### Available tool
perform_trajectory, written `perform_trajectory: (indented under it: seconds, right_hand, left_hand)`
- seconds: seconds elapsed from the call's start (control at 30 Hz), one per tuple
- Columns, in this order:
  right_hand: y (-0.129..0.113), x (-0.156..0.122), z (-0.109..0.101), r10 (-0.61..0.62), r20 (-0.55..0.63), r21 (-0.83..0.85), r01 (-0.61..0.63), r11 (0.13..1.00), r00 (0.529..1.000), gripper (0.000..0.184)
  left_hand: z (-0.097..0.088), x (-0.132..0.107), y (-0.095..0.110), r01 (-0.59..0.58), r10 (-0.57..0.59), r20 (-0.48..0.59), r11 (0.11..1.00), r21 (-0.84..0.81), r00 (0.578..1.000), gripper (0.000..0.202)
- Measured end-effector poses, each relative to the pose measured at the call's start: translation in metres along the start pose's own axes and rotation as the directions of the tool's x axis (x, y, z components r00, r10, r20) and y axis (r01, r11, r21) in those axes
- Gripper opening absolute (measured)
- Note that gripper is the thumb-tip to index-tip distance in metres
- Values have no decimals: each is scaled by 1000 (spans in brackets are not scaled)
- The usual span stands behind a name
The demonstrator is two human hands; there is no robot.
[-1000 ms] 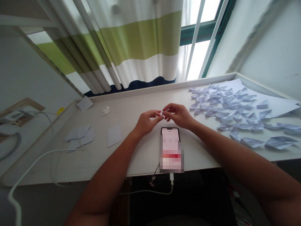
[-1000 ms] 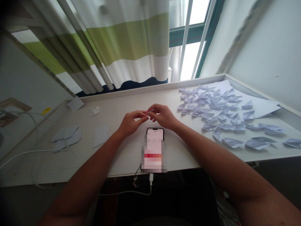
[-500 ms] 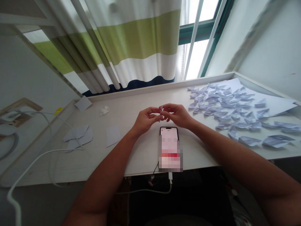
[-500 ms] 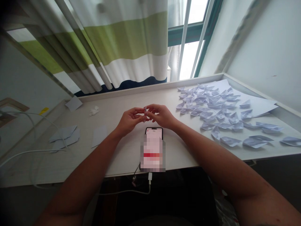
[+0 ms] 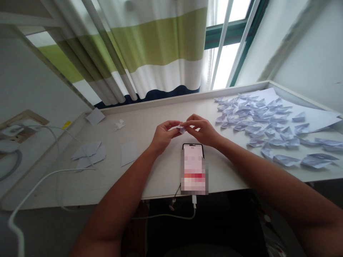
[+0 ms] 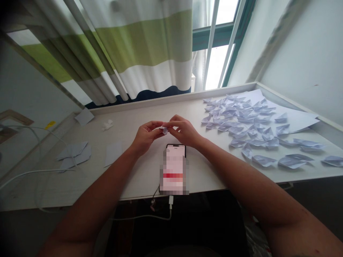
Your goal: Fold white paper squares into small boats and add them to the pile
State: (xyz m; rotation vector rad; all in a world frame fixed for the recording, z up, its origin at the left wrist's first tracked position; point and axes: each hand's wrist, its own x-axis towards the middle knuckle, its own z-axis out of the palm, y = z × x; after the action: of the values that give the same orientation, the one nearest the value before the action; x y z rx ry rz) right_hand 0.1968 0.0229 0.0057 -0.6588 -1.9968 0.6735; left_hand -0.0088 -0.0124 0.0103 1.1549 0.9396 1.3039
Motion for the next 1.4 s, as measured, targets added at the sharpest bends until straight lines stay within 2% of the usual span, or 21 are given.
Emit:
perform_trajectory:
  seconds: [0.1,0.2,0.33,0.5,0.63,0.8,0.93,1.03,1.23,1.4]
  right_hand:
    - [1,0,1,50,33,49,-52,997,998,19]
    - [-1,0,3,124,30,112,-127,986,992,20]
    - [-4,-1,4,143,39,172,-148,974,989,24]
    - [-5,0,8,172,20,146,-173,974,985,29]
    - [-3,1,11,244,3,97,-243,965,970,25]
    - [-2,1,13,253,-2,84,-252,964,967,16]
    - [-2,1,15,290,-23,71,-287,955,957,9]
    - [-2,1,15,295,-16,65,-293,954,955,8]
    - [-2,0,16,219,-55,132,-210,969,974,12]
    - [-1,0,13,164,-63,135,-154,979,984,14]
  left_hand:
    - [2,0,-1,-25,25,-38,1000,-8,999,42]
    - [6,-1,-2,-76,81,-80,995,67,993,47]
    - [7,-2,-4,-51,60,-95,994,95,994,58]
    - [3,-1,-6,-65,78,-106,991,117,991,54]
    - [5,-1,-7,-119,143,-102,971,208,985,51]
    - [6,1,-11,-125,159,-123,962,241,980,49]
    - [4,3,-14,-67,82,-58,971,227,995,37]
    - [4,3,-14,-85,94,-29,970,227,995,33]
    - [6,0,-7,-64,69,-43,990,125,997,40]
    - [4,-3,3,20,-20,84,1000,6,996,30]
